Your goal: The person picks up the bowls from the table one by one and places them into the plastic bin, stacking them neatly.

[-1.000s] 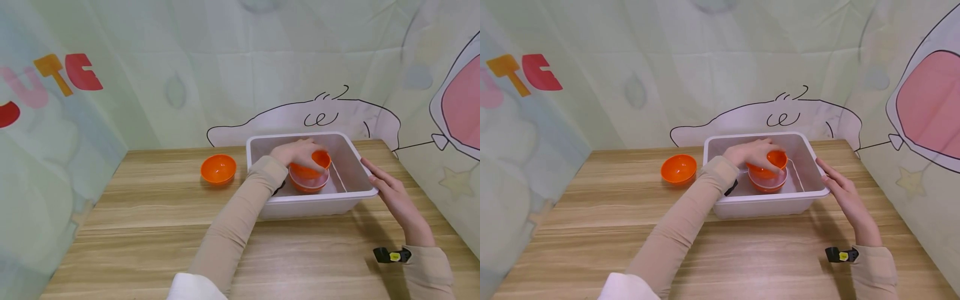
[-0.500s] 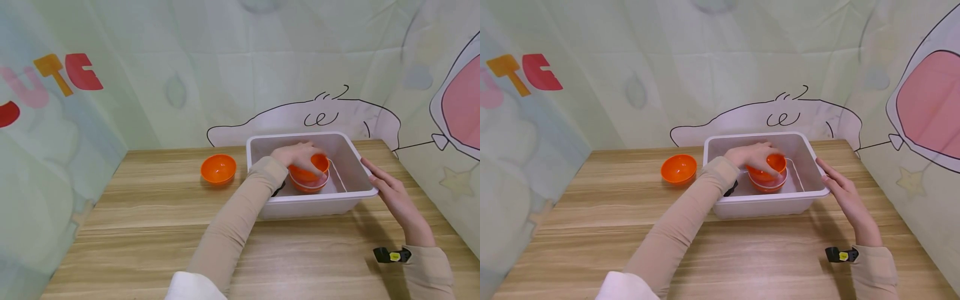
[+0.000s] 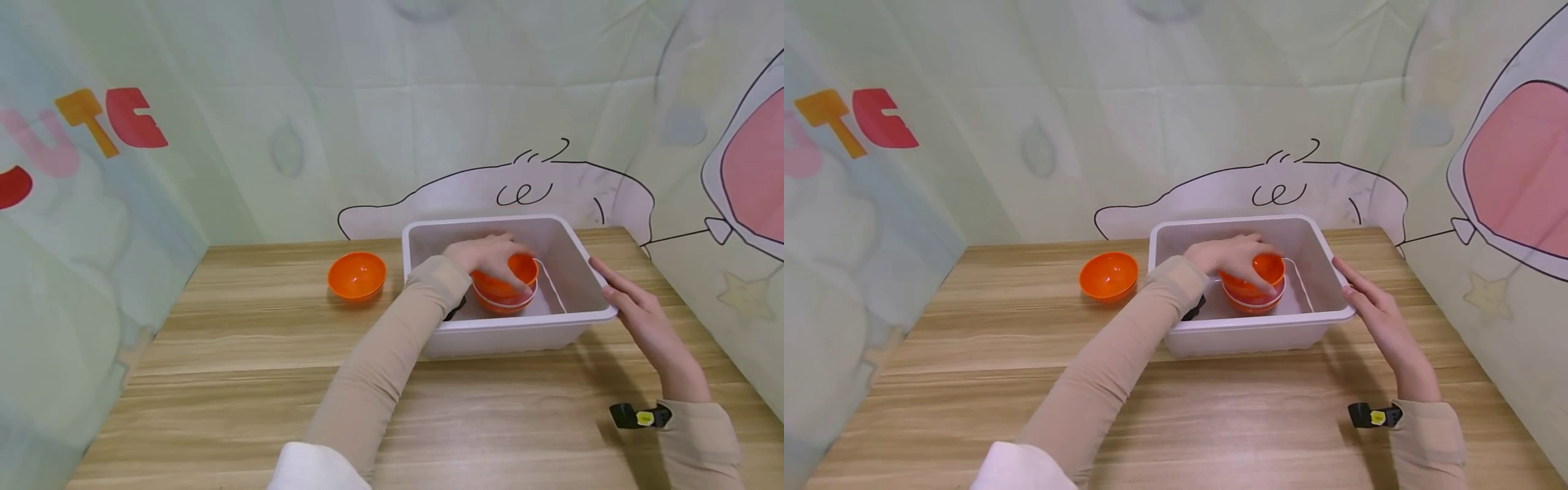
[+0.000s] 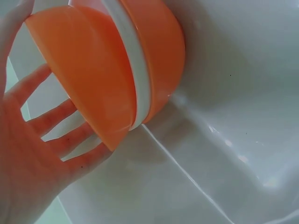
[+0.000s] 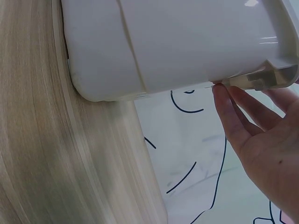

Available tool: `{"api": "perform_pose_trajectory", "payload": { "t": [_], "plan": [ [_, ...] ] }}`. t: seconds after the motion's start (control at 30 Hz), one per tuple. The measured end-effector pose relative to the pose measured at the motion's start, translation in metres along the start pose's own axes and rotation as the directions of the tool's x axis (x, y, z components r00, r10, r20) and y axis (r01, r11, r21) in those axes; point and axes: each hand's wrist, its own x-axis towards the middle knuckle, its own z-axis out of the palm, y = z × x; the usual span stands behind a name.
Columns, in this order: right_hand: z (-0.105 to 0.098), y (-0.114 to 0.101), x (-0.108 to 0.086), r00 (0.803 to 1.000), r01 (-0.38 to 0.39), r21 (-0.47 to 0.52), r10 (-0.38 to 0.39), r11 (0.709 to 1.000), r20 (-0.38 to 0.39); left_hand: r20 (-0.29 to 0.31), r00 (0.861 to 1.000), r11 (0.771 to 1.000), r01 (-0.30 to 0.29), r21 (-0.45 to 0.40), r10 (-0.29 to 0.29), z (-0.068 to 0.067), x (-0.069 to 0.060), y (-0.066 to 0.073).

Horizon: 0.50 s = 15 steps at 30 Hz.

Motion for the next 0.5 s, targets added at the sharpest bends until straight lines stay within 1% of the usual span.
{"api": "perform_pose_trajectory", "payload": {
  "t": [0.3,0.5],
  "plan": [
    [0.0001,-0.0008,-0.0003,1.0,0.002,0.001,-0.002,1.0,0.006,0.018,1.0,1.0,0.0,-0.003,0.0,-0.0002,-0.0017,0.0002],
    [0.0002,-0.0008,0.0002,1.0,-0.01,-0.054,0.01,0.999,0.007,0.016,1.0,1.0,-0.006,-0.002,0.006,-0.0001,-0.0022,0.0001]
  ]
}}
